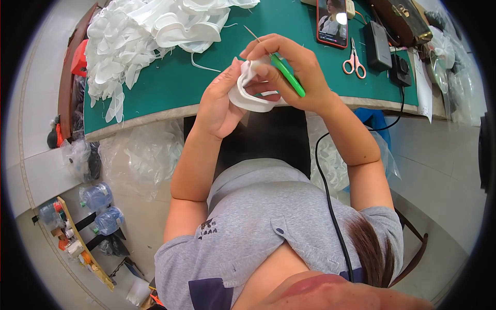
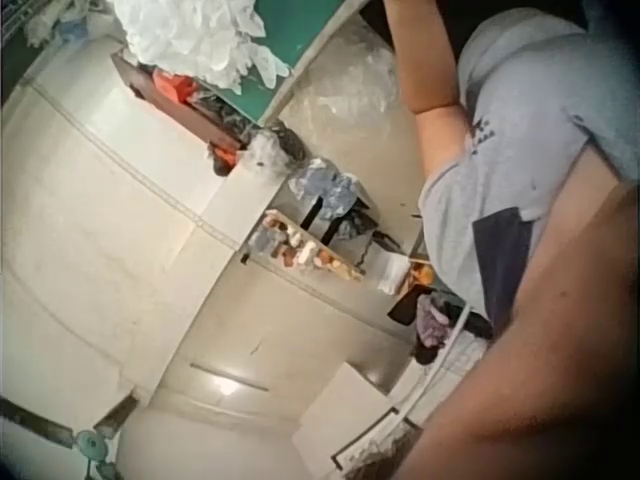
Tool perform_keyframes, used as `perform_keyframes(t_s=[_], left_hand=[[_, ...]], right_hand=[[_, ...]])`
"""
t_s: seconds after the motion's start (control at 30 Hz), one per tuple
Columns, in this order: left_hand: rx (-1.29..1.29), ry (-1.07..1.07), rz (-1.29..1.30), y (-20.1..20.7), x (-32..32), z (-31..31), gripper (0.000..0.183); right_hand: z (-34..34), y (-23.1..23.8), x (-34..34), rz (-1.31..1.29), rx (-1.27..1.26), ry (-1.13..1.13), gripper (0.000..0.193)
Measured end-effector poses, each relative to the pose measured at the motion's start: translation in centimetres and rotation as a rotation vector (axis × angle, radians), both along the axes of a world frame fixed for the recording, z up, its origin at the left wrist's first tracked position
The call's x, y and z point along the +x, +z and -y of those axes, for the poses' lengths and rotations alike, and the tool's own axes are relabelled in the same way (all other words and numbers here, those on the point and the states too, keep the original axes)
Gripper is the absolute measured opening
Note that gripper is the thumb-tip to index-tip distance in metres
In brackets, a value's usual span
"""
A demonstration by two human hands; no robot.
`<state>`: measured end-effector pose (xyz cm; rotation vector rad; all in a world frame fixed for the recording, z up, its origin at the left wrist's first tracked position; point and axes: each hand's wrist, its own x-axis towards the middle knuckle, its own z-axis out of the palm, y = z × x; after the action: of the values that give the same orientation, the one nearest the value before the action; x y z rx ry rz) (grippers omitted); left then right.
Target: Using a small tool to scrape and trim excess material from white plastic goggle frames on a factory workbench.
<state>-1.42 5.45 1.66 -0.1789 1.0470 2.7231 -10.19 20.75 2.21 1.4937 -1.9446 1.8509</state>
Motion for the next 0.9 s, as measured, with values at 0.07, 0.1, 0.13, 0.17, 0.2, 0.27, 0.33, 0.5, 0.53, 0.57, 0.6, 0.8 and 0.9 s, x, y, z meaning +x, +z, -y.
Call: perform_keyframes(t_s=[0.07, 0.1, 0.13, 0.17, 0.2, 0.27, 0.33, 0.5, 0.53, 0.57, 0.6, 0.8, 0.9], left_hand=[[-0.037, 0.031, 0.025, -0.1, 0.1, 0.0, 0.044], [-0.074, 0.061, 0.051, -0.2, 0.1, 0.0, 0.042], [-0.074, 0.060, 0.052, -0.2, 0.1, 0.0, 0.042], [-0.083, 0.052, 0.067, -0.2, 0.1, 0.1, 0.039], [-0.092, 0.043, 0.083, -0.1, 0.2, 0.1, 0.036], [-0.145, 0.102, 0.115, -0.3, 0.0, -0.5, 0.033], [-0.199, 0.162, 0.146, -0.9, 0.0, -0.2, 0.031], [-0.155, 0.094, -0.054, -0.2, -0.2, 0.0, 0.030], [-0.063, 0.048, -0.079, -0.5, -0.3, 0.1, 0.029], [-0.063, 0.044, -0.078, -0.4, -0.3, -0.1, 0.029], [-0.072, 0.076, -0.047, -0.2, -0.3, -0.4, 0.029], [-0.159, 0.194, -0.149, -0.4, 0.5, 0.0, 0.032], [-0.224, 0.182, -0.230, -1.1, 1.0, 0.2, 0.032]], right_hand=[[-0.4, 0.5, -0.2, -0.142, 0.030, 0.020, 0.018], [-0.5, 0.7, -0.2, -0.283, 0.061, 0.038, 0.023], [-0.4, 0.4, -0.4, -0.341, 0.050, 0.027, 0.030], [-0.4, 0.1, -0.6, -0.341, 0.050, 0.027, 0.030], [-0.4, -0.2, -0.8, -0.473, 0.092, 0.010, 0.030], [-0.2, 0.1, -0.3, -0.564, 0.121, -0.074, 0.024], [-0.2, -0.2, -0.4, -0.433, 0.078, -0.163, 0.020], [0.9, -2.2, 1.2, 0.502, -0.109, -0.294, 0.019], [1.1, -2.4, 1.6, 0.589, -0.112, -0.287, 0.021], [1.2, -2.4, 1.5, 0.590, -0.112, -0.291, 0.021], [1.2, -2.4, 1.3, 0.527, -0.113, -0.230, 0.021], [0.0, -1.6, 0.6, 0.571, -0.189, -0.112, 0.025], [-1.0, -0.8, -0.3, 0.724, 0.041, -0.036, 0.029]])
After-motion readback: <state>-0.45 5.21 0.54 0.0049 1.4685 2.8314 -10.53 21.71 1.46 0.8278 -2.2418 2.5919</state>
